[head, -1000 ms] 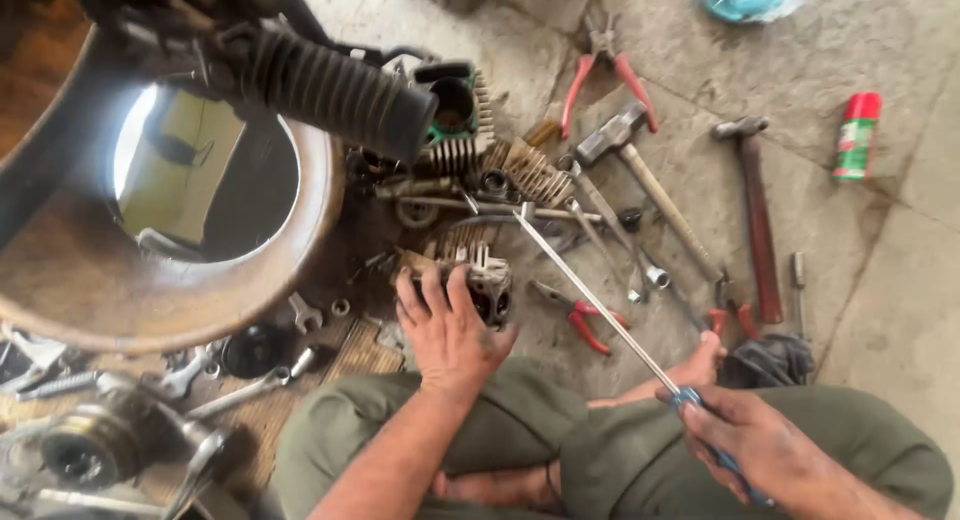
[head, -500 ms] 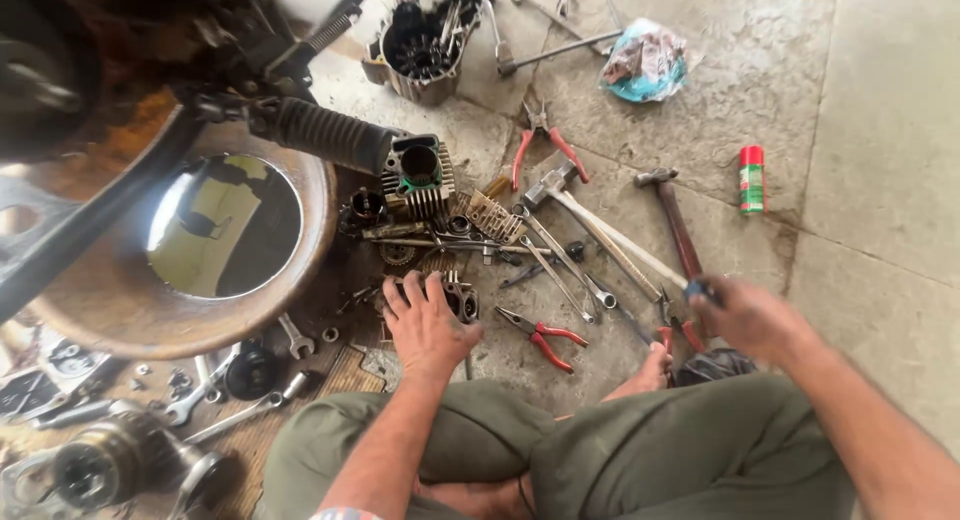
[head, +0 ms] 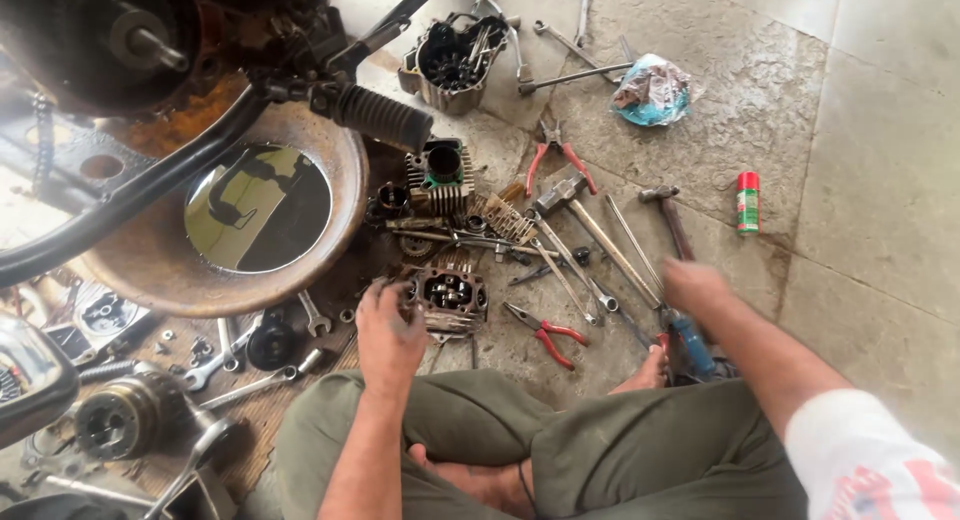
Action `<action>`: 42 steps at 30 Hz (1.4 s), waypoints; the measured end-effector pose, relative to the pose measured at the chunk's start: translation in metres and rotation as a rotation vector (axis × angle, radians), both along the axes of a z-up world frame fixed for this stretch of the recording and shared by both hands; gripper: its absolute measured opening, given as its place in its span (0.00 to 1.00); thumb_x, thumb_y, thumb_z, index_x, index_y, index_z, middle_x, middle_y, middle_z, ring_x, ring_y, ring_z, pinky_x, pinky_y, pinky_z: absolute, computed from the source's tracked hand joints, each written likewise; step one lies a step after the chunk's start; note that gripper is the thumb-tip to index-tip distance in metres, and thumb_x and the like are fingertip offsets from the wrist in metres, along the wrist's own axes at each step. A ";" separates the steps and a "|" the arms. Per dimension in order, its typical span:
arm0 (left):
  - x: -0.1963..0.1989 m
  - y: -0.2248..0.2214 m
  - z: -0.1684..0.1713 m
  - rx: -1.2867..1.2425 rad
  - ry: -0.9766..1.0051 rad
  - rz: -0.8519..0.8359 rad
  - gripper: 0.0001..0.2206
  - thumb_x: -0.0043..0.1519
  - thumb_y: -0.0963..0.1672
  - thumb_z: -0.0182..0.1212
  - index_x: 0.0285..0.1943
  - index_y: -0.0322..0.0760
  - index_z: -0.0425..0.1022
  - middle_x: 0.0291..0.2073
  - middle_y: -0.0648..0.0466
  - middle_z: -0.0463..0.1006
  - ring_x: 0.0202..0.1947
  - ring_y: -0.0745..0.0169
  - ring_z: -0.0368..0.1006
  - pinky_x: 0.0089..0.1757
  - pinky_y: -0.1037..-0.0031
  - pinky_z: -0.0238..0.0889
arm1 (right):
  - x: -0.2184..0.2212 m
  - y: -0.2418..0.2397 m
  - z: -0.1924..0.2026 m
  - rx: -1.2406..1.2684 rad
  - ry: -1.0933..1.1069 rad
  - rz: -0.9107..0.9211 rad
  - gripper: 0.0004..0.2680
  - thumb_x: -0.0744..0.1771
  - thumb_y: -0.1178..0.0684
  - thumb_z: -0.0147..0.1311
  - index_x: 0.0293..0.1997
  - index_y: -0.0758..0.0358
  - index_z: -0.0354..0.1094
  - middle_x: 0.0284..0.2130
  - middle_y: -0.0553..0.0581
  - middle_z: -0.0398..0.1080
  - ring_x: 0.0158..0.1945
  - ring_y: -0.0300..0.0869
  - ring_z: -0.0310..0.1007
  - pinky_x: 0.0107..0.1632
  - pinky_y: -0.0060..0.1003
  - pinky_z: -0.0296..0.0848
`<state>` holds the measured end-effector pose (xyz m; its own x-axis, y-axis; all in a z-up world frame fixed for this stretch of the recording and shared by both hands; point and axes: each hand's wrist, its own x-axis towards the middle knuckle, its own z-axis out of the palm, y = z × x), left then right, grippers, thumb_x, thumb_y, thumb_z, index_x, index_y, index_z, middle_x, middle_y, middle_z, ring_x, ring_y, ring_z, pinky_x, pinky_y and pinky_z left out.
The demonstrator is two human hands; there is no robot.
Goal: The person sits on the workshop floor working on a motorcycle cylinder head, using pliers and wrenches to loosen and remove small components from the assembly, turning the part over and repositioning it while handling bolts and fittings among scattered engine parts.
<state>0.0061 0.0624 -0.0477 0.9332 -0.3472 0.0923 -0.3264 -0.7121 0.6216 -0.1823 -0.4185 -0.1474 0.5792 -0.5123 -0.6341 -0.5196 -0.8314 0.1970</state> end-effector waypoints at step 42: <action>-0.002 -0.053 -0.007 0.096 -0.012 0.184 0.19 0.55 0.53 0.67 0.34 0.32 0.85 0.71 0.33 0.61 0.68 0.27 0.53 0.66 0.52 0.49 | 0.117 0.291 0.019 0.977 -1.124 -0.635 0.08 0.65 0.55 0.56 0.38 0.70 0.76 0.28 0.55 0.78 0.33 0.37 0.74 0.38 0.34 0.72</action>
<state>0.0046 0.0097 -0.0545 0.9808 -0.1787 0.0786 -0.1924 -0.8161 0.5450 -0.0650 -0.1273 -0.1281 0.8144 -0.5141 -0.2691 -0.3196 -0.0103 -0.9475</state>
